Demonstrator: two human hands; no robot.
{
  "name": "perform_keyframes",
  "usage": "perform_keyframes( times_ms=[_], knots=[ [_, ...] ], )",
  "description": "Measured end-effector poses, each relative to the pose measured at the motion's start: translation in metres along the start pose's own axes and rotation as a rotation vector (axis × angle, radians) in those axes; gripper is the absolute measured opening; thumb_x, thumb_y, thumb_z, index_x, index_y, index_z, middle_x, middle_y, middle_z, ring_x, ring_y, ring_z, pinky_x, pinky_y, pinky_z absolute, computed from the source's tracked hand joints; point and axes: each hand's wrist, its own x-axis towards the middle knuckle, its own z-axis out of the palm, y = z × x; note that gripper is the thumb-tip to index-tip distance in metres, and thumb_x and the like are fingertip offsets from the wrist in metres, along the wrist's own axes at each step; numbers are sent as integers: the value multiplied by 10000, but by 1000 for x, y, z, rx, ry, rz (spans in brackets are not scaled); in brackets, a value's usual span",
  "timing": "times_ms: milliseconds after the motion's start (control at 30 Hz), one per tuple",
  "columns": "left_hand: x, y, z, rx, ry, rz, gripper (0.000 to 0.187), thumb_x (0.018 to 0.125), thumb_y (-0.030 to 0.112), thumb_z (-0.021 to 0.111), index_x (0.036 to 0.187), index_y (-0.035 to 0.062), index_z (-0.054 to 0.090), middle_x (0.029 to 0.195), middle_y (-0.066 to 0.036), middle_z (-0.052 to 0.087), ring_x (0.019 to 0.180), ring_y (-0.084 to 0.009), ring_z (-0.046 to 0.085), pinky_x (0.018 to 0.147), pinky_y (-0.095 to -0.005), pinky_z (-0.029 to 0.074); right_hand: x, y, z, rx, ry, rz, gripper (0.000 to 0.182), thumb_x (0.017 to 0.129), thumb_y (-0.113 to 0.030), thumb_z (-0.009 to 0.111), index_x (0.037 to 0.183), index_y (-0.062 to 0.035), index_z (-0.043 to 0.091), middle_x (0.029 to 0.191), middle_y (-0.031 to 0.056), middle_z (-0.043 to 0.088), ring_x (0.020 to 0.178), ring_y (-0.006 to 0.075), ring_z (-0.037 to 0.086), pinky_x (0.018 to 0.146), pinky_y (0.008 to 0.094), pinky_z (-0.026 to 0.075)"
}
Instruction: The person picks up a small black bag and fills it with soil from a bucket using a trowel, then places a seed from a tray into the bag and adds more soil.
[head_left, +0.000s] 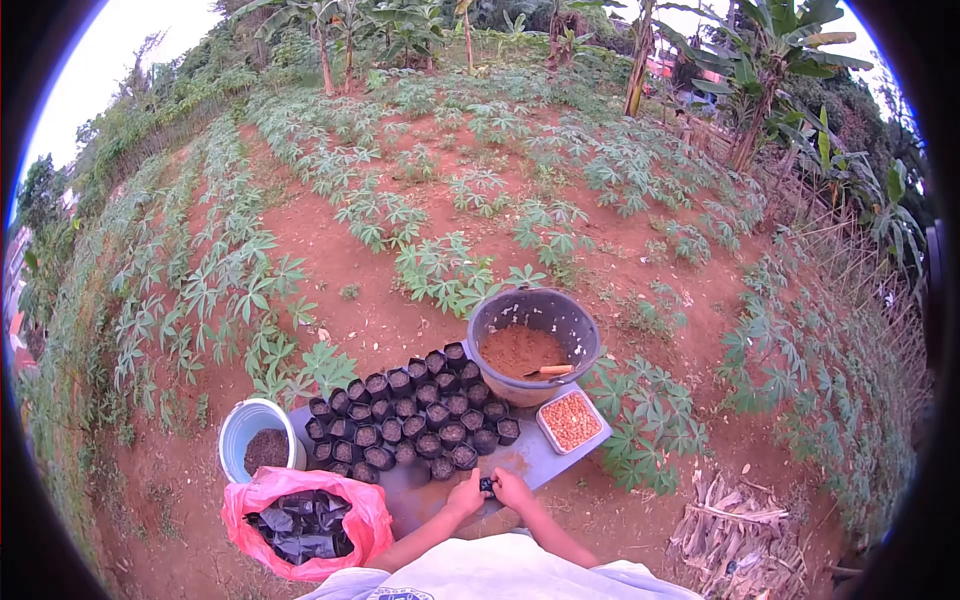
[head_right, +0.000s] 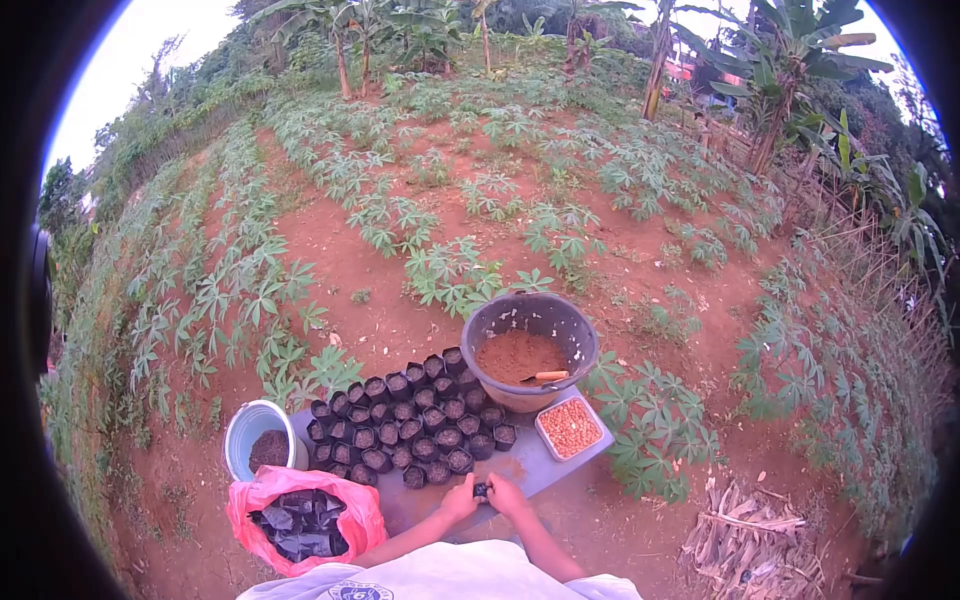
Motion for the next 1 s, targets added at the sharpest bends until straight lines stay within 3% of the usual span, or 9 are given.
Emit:
perform_keyframes(
  times_ms=[100, 433, 533, 600, 833, 900, 933, 1000],
  knots=[
    [2, -8, 0, -28, -14, 130, 420, 836, 269, 672, 1175, 123, 470, 1064, -227, 644, 992, -413, 618, 842, -513, 478, -2, 1, 1, -13, 20, -80, 119, 787, -68, 583, 895, -28, 554, 840, 167, 593, 766, 328, 600, 678, 421, 473],
    [-2, -7, 3, -77, -11, 87, 368, 836, 261, 667, 1151, 135, 523, 1027, -214, 654, 999, -421, 605, 841, -513, 470, -14, 3, -4, 139, -83, -11, 161, 803, -107, 596, 930, -35, 528, 926, 153, 571, 887, 338, 578, 778, 433, 466],
    [-3, -9, 6, -138, 53, 130, 333, 823, 220, 672, 1112, 115, 543, 1041, -201, 648, 1005, -409, 603, 836, -508, 470, -16, 2, -10, 55, -166, -41, 236, 817, -150, 627, 994, -53, 505, 967, 146, 565, 928, 342, 583, 789, 439, 468],
    [1, -8, 6, -50, 108, 197, 290, 811, 161, 665, 1074, 107, 559, 1051, -194, 635, 1016, -396, 596, 827, -499, 470, -16, 3, -14, -95, -166, -174, 340, 797, -189, 672, 1032, -40, 478, 993, 160, 558, 956, 350, 578, 790, 420, 474],
    [-1, -5, 1, -115, 63, 162, 295, 795, 96, 645, 1052, 69, 503, 1036, -203, 628, 1016, -383, 597, 831, -481, 466, 11, -9, -19, -213, -401, -91, 393, 792, -224, 689, 1056, -39, 463, 1069, 180, 586, 1031, 358, 581, 830, 441, 474],
    [2, -6, 1, -136, 107, 252, 328, 781, 57, 628, 1074, 70, 481, 833, -153, 609, 857, -359, 619, 728, -468, 470, 14, -12, -20, -307, -424, -109, 390, 802, -232, 677, 1067, -36, 468, 1092, 186, 592, 1046, 362, 582, 850, 447, 476],
    [0, -4, -1, -139, 110, 246, 328, 781, 57, 628, 1074, 70, 481, 833, -153, 609, 857, -359, 619, 728, -468, 470, 13, -13, -20, -308, -430, -112, 390, 802, -232, 677, 1067, -36, 468, 1092, 186, 592, 1046, 362, 582, 850, 447, 476],
    [-1, -1, -4, -177, 66, 160, 298, 782, 89, 646, 1033, 67, 486, 994, -208, 638, 1005, -384, 603, 814, -481, 467, 13, -12, -19, -308, -435, -110, 402, 806, -246, 671, 1082, -34, 470, 1121, 197, 584, 1062, 369, 578, 864, 450, 477]
  ],
)
